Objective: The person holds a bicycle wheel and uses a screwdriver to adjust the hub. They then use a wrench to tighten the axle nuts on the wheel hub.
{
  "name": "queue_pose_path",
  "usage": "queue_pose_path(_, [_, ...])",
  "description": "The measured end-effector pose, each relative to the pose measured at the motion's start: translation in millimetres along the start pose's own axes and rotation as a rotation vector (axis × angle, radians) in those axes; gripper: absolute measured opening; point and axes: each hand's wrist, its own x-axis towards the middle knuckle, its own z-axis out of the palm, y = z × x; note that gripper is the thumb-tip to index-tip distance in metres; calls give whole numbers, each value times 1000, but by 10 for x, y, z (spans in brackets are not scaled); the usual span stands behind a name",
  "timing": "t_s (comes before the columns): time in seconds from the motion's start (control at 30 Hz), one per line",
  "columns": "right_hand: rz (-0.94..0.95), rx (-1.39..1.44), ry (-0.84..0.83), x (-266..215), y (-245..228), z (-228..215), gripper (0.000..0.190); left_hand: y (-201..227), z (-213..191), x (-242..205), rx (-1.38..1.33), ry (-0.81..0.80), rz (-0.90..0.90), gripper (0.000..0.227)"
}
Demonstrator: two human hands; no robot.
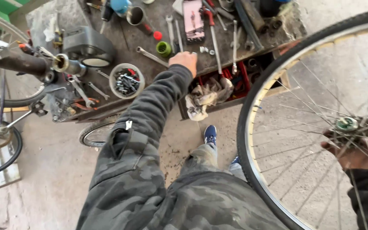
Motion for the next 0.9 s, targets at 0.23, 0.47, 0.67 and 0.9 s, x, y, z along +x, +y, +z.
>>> queue_pose_path(0.23, [-386, 155, 148, 33, 113, -331, 53, -120, 190, 289, -19, -36, 4, 16])
queue_pose_path(0.47, [-340, -57, 265, 87, 71, -817, 48, -48, -210, 73, -65, -95, 102, 24])
queue_pose_path(0.67, [-27, -15, 52, -198, -447, 413, 70, 266, -313, -487, -523, 38, 172, 27])
queue_pose_path(0.9, [-213, 115, 21, -279, -352, 901, 56, 1382, -505, -1118, -1209, -223, 463, 32])
